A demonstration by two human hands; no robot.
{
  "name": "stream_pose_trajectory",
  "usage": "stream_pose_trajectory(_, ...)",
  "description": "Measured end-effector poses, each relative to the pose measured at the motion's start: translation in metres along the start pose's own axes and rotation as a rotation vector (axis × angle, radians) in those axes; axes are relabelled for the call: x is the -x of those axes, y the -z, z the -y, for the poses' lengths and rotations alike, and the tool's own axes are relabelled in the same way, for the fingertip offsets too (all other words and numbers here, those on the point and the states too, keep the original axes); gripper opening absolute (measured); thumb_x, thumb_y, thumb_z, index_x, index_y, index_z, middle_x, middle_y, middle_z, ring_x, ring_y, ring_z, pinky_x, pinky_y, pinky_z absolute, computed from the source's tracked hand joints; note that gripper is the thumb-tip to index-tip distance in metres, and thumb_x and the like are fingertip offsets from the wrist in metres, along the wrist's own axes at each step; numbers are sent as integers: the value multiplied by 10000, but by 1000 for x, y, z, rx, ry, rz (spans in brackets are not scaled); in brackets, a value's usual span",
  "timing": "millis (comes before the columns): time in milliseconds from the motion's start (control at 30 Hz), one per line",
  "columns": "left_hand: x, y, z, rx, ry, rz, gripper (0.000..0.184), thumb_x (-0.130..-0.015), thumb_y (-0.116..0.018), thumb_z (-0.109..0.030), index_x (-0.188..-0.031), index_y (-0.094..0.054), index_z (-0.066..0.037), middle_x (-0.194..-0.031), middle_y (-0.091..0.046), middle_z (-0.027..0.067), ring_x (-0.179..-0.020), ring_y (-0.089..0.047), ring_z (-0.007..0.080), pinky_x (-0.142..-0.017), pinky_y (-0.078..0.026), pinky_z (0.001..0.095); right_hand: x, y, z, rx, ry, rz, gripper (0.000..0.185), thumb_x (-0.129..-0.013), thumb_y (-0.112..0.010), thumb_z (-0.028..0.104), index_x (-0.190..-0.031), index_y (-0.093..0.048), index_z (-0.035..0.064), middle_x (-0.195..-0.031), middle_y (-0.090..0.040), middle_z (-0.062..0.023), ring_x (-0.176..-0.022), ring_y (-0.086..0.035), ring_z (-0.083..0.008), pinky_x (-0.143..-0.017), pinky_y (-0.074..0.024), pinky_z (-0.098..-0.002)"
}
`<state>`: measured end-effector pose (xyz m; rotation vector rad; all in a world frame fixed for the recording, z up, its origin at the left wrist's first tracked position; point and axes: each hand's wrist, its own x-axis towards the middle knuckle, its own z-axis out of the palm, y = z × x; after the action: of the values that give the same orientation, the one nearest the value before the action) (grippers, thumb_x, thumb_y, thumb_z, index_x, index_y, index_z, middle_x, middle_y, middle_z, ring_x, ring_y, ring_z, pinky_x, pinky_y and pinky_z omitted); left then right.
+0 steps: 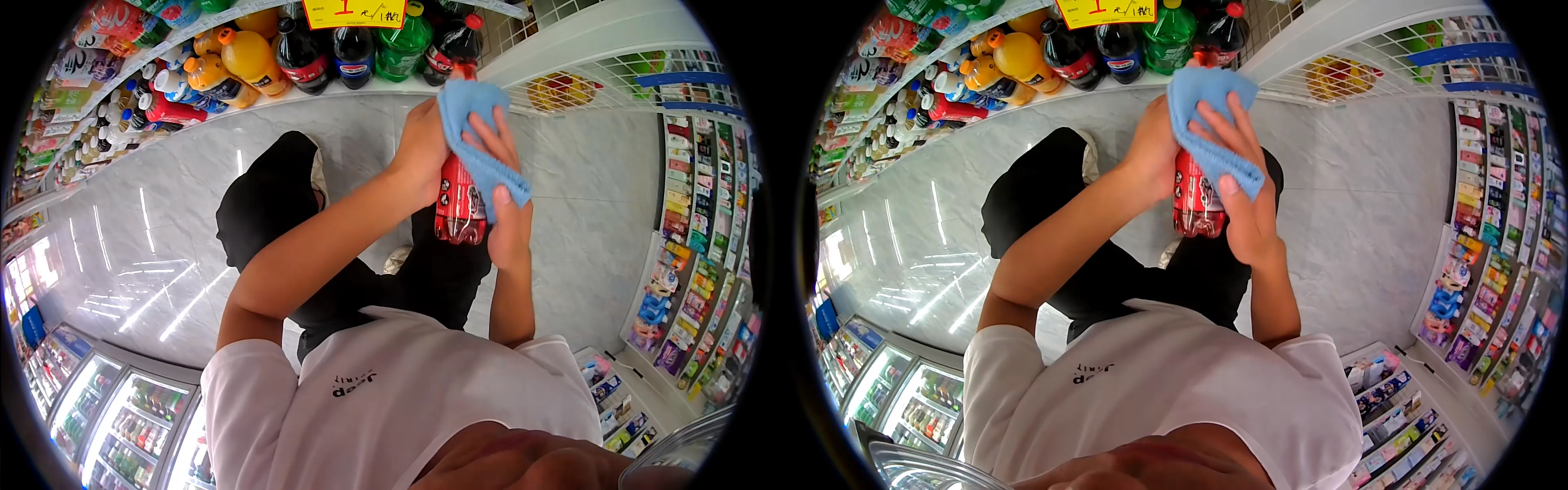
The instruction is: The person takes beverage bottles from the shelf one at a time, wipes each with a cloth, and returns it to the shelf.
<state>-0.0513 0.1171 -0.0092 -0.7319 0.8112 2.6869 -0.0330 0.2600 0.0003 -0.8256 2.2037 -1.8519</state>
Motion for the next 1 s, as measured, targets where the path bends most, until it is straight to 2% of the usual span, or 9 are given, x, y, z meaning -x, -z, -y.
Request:
stream_pose_trajectory(33,-9,2,0,33,-27,-37,421,-965,-608,-457,-1138,-606,-73,-1004,-671,60,-867,-674,163,-760,-563,326,7,-1,3,-78,-34,17,612,-1004,-427,376,-1374,-492,-107,-1505,-415,-234,-1447,-343,-356,-1146,-333,-456)
stream_pose_trajectory(100,-14,9,-9,11,-9,-6,443,-919,-667,-482,-1091,-613,-78,-946,-678,61,-802,-668,155,-723,-552,313,22,-8,10,-203,-89,1,659,-985,-471,390,-1414,-434,-108,-1522,-360,-279,-1367,-461,-365,-1094,-418,-453)
stream_pose_trajectory(133,-16,10,-13,0,-1,8,456,-896,-697,-495,-1067,-616,-81,-917,-682,62,-770,-664,151,-704,-547,307,30,-6,14,-236,-125,42,629,-981,-486,349,-1414,-437,-105,-1510,-369,-292,-1326,-511,-364,-1126,-375,-469)
stream_pose_trajectory(267,-17,2,-24,-113,-89,-55,451,-898,-698,-484,-1062,-604,-75,-878,-690,103,-707,-666,157,-640,-560,303,56,-8,5,8,29,106,597,-966,-462,375,-1313,-566,-100,-1404,-539,-220,-1473,-289,-370,-1213,-110,-534)
stream_pose_trajectory(333,-10,-3,-26,-100,-103,-43,464,-915,-677,-482,-1110,-601,-68,-894,-696,119,-707,-673,178,-638,-570,309,63,-7,-6,158,171,114,606,-969,-435,400,-1267,-613,-97,-1407,-547,-196,-1502,-218,-363,-1210,-85,-552)
stream_pose_trajectory(500,-10,-3,-22,-14,-59,7,501,-918,-665,-494,-1153,-597,-57,-932,-692,120,-801,-675,190,-743,-574,343,51,-19,-7,-66,28,-103,659,-996,-374,424,-1330,-551,-116,-1547,-379,-214,-1512,-131,-415,-1198,-127,-540)
stream_pose_trajectory(633,-11,-1,-12,36,42,32,564,-907,-660,-530,-1194,-586,-49,-1014,-676,81,-946,-658,191,-841,-560,354,25,-17,0,-227,-8,-161,691,-996,-388,427,-1378,-480,-142,-1581,-325,-201,-1527,-90,-377,-1206,-155,-477)
stream_pose_trajectory(833,1,-4,-10,77,97,79,446,-1009,-519,-441,-1236,-563,-60,-1144,-648,85,-998,-673,204,-873,-570,380,-5,-3,0,-76,20,-74,630,-1007,-395,379,-1376,-495,-122,-1565,-363,-171,-1527,-129,-341,-1204,-166,-454)
stream_pose_trajectory(1000,1,-2,0,11,137,77,370,-1043,-465,-379,-1206,-567,-62,-1089,-664,82,-941,-688,184,-819,-587,370,-28,1,-8,-17,-18,-116,590,-1019,-388,354,-1363,-507,-110,-1541,-405,-156,-1516,-183,-308,-1207,-168,-423)
